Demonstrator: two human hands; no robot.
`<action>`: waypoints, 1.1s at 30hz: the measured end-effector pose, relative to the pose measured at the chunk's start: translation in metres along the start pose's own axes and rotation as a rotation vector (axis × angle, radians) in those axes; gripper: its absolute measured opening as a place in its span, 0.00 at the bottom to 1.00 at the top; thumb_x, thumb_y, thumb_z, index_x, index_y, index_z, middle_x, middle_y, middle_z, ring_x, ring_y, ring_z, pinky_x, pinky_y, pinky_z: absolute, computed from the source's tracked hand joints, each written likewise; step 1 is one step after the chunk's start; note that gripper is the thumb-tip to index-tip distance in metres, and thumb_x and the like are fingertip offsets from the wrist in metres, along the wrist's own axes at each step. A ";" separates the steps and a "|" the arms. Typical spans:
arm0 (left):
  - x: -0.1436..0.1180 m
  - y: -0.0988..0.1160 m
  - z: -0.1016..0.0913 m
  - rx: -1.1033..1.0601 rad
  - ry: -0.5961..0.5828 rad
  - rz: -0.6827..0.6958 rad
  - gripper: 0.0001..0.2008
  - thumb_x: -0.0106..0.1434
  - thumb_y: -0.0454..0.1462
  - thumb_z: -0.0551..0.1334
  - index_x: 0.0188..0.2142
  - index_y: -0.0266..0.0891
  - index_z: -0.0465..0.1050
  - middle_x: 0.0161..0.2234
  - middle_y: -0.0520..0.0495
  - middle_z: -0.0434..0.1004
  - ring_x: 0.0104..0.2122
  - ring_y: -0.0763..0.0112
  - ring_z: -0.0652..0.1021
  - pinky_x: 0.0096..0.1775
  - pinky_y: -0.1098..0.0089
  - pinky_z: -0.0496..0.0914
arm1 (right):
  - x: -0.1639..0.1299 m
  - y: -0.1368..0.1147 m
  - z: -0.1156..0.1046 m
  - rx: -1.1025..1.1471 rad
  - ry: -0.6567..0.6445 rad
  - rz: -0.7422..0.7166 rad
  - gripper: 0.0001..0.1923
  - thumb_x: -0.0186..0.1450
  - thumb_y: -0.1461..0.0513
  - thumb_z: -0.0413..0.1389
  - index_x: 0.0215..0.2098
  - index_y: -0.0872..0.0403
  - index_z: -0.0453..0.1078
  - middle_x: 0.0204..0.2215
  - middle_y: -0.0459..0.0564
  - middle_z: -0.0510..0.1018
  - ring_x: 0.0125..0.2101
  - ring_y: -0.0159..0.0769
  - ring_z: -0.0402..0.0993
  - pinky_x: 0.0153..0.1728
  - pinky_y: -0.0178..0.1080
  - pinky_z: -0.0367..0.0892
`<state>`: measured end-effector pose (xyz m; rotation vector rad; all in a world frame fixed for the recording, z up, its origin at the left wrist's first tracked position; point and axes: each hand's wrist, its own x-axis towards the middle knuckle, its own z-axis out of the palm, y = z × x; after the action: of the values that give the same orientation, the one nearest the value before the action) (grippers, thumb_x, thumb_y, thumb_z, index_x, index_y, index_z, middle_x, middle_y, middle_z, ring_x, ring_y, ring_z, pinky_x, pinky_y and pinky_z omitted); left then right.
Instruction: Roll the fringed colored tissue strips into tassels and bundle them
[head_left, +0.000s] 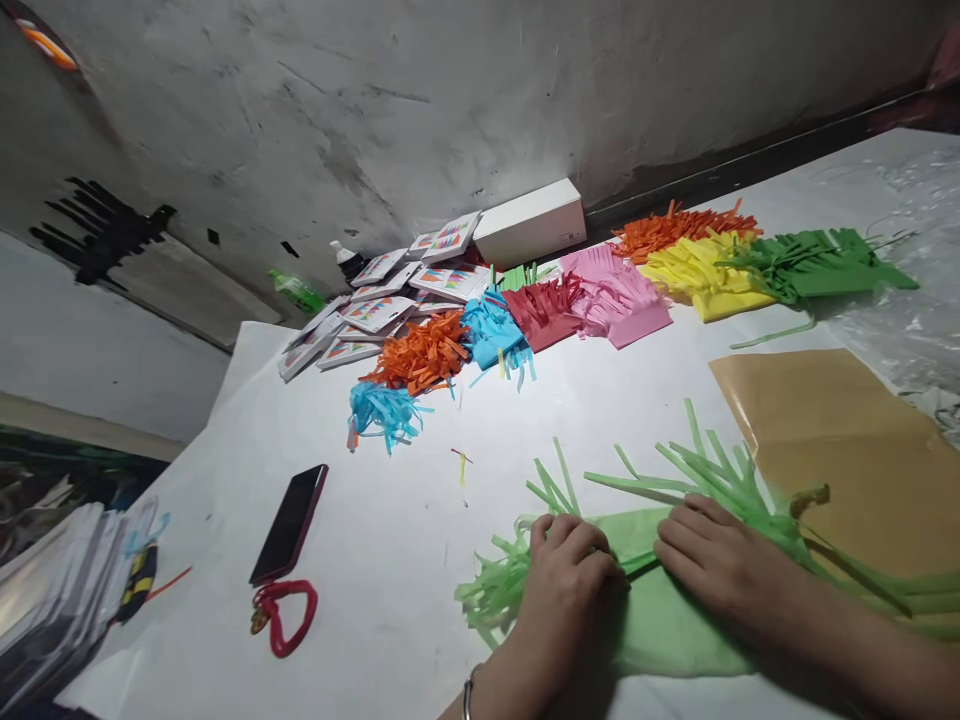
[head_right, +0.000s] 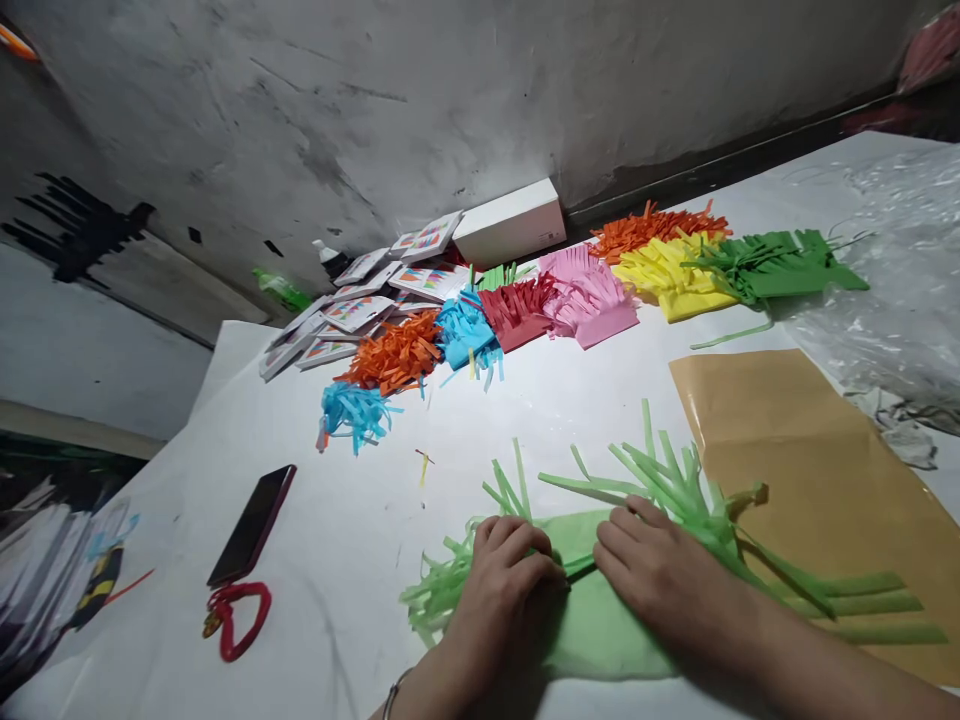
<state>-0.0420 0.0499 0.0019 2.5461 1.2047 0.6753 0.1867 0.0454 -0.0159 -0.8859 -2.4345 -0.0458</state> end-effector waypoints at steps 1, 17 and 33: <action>-0.001 0.001 0.000 -0.011 0.007 -0.003 0.09 0.66 0.30 0.66 0.31 0.44 0.77 0.33 0.52 0.80 0.37 0.66 0.75 0.45 0.59 0.61 | -0.005 0.003 -0.003 -0.015 -0.005 0.023 0.17 0.68 0.75 0.44 0.32 0.56 0.70 0.31 0.50 0.71 0.35 0.42 0.64 0.52 0.49 0.58; 0.003 0.012 0.006 0.336 -0.038 0.044 0.10 0.63 0.28 0.68 0.30 0.41 0.71 0.35 0.52 0.76 0.37 0.65 0.73 0.49 0.56 0.61 | 0.003 0.002 0.003 0.001 0.017 0.190 0.14 0.67 0.75 0.47 0.31 0.53 0.66 0.32 0.47 0.72 0.38 0.41 0.67 0.54 0.52 0.56; -0.003 0.011 0.020 0.181 -0.022 0.440 0.07 0.68 0.35 0.64 0.46 0.40 0.75 0.44 0.44 0.81 0.45 0.62 0.77 0.48 0.66 0.73 | 0.028 -0.005 0.001 0.047 0.250 0.227 0.16 0.70 0.73 0.45 0.31 0.51 0.66 0.28 0.44 0.73 0.32 0.38 0.70 0.47 0.45 0.67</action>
<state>-0.0265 0.0403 -0.0114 2.9986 0.7255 0.6463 0.1652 0.0580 -0.0023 -1.0618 -2.0853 -0.0150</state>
